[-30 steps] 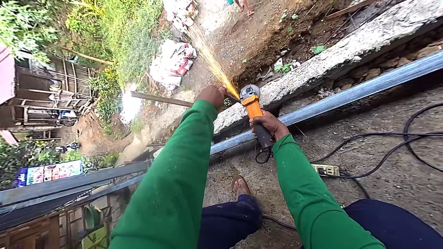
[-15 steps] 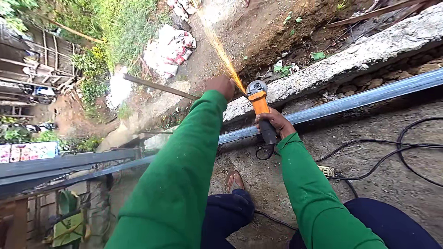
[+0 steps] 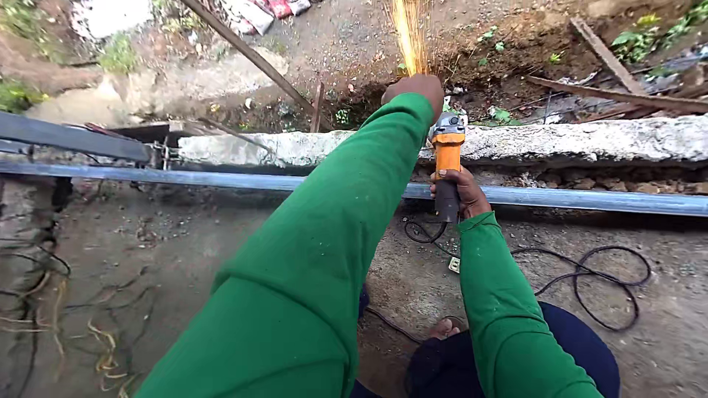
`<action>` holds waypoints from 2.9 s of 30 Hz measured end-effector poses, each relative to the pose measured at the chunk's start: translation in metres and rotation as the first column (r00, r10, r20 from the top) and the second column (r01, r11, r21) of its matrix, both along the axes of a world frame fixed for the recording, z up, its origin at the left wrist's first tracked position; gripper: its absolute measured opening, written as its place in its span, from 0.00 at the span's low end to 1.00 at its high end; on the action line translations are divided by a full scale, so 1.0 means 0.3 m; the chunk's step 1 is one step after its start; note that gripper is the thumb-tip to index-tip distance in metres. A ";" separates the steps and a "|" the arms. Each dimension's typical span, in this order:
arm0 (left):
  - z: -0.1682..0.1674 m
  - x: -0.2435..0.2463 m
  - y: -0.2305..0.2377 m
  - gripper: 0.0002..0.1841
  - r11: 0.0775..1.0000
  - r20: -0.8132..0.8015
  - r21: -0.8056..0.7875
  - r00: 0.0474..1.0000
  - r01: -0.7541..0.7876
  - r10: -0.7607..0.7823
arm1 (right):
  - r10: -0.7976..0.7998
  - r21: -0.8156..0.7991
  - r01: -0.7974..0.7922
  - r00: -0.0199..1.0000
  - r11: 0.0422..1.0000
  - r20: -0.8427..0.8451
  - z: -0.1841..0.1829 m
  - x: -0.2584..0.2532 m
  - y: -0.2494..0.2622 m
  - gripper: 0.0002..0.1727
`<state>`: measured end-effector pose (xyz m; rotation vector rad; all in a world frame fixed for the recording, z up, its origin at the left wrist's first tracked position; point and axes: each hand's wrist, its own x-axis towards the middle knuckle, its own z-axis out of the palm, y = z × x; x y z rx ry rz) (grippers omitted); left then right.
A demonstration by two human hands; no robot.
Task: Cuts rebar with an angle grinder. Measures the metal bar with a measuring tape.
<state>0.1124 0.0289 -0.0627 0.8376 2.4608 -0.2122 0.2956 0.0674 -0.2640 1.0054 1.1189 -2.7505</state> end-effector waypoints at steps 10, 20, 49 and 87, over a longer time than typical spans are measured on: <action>-0.016 -0.012 -0.012 0.15 0.998 0.026 0.050 0.999 -0.032 0.031 | 0.024 0.012 -0.025 0.999 1.000 0.044 0.046 0.034 -0.006 0.23; -0.017 -0.008 -0.008 0.17 0.996 0.041 0.054 0.996 -0.078 0.076 | 0.110 0.033 -0.111 0.993 0.993 0.054 0.016 0.048 0.022 0.25; -0.028 -0.018 -0.025 0.20 0.994 0.045 0.114 0.999 0.002 -0.007 | 0.031 0.015 -0.032 0.998 0.999 0.061 0.034 -0.007 0.000 0.31; -0.077 -0.030 -0.021 0.29 0.987 -0.060 0.059 0.987 0.152 -0.148 | 0.044 0.010 -0.044 0.999 0.999 0.005 0.026 -0.006 0.020 0.32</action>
